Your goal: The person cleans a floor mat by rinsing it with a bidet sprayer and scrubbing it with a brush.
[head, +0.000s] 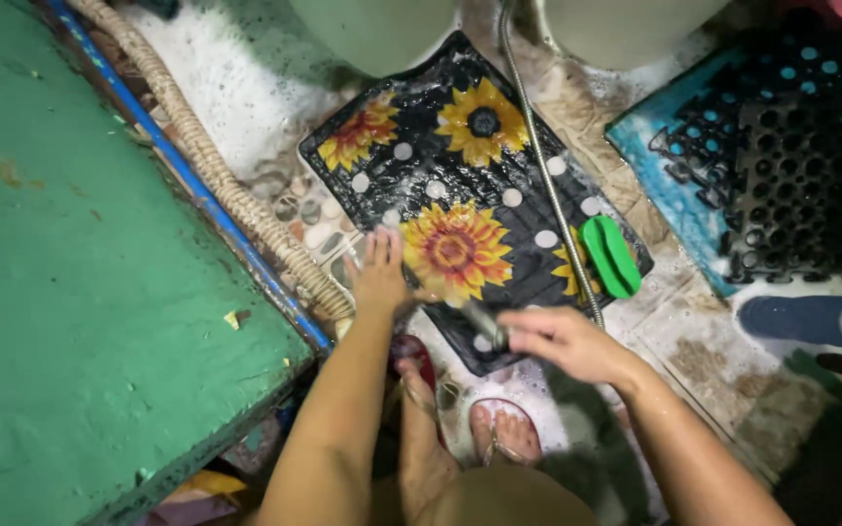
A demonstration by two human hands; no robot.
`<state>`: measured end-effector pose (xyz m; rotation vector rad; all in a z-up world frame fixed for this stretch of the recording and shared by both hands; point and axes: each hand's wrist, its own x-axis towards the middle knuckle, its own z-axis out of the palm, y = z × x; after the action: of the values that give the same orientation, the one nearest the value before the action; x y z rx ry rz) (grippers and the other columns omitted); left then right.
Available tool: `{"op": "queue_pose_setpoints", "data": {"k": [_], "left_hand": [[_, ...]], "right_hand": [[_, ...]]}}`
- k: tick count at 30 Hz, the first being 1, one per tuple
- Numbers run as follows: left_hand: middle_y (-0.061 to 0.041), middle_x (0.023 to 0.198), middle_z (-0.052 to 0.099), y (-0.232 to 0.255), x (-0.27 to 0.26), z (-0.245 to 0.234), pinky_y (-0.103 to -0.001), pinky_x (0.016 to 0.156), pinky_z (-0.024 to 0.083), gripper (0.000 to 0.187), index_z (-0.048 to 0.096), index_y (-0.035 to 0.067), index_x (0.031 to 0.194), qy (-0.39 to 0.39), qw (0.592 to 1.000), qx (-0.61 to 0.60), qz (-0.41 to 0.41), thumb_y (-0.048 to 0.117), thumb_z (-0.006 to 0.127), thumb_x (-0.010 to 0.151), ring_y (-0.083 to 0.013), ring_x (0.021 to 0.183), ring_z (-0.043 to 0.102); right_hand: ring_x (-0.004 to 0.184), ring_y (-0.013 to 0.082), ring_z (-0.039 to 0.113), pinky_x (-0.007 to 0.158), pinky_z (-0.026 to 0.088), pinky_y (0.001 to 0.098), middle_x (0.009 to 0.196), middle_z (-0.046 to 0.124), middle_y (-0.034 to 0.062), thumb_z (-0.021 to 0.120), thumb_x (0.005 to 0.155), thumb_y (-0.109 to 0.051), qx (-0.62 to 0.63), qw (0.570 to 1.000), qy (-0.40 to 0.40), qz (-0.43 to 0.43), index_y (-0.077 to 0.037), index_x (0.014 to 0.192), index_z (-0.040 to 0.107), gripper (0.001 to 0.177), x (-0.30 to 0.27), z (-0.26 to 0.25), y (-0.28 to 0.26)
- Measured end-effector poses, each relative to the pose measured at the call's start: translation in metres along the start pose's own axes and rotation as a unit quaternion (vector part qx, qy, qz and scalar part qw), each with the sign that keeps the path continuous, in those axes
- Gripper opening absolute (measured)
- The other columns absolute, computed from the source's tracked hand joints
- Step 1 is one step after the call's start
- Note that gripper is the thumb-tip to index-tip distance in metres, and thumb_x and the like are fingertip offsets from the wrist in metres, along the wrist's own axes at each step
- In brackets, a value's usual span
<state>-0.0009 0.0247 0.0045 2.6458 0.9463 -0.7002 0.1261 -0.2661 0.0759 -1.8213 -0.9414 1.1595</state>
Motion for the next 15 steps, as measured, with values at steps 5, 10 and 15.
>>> {"op": "queue_pose_setpoints", "data": {"k": [5,10,15], "left_hand": [[-0.002,0.173,0.005,-0.003,0.031,-0.006,-0.072,0.119,0.008,0.128,0.009,0.022,0.164,0.009,0.999,0.032,-0.01,0.066,0.081,0.068,-0.0265,0.158,0.006],[-0.006,0.171,0.014,-0.004,0.009,0.021,-0.068,0.118,0.013,0.123,0.016,0.018,0.163,0.052,0.998,-0.031,-0.019,0.068,0.078,0.068,-0.0307,0.158,0.011],[-0.011,0.166,0.026,-0.011,-0.025,0.064,-0.065,0.123,0.02,0.109,0.026,0.013,0.161,0.144,0.989,-0.03,0.012,0.072,0.068,0.08,-0.033,0.154,0.021]], "right_hand": [[0.11,0.0177,0.07,0.094,0.053,0.0308,0.122,0.076,0.0108,0.068,0.096,-0.027,-0.007,0.997,-0.004,-0.071,-0.002,0.131,0.068,0.043,0.01,-0.001,-0.003],[0.092,0.0121,0.068,0.082,0.054,0.0278,0.104,0.077,0.0049,0.062,0.1,-0.027,0.035,0.998,0.012,-0.053,-0.004,0.132,0.067,0.04,0.032,0.003,-0.013],[0.07,0.0065,0.058,0.064,0.05,0.0236,0.091,0.073,-0.0007,0.059,0.1,-0.027,0.113,0.993,0.005,-0.015,-0.009,0.139,0.065,0.043,0.052,0.006,-0.036]]}}
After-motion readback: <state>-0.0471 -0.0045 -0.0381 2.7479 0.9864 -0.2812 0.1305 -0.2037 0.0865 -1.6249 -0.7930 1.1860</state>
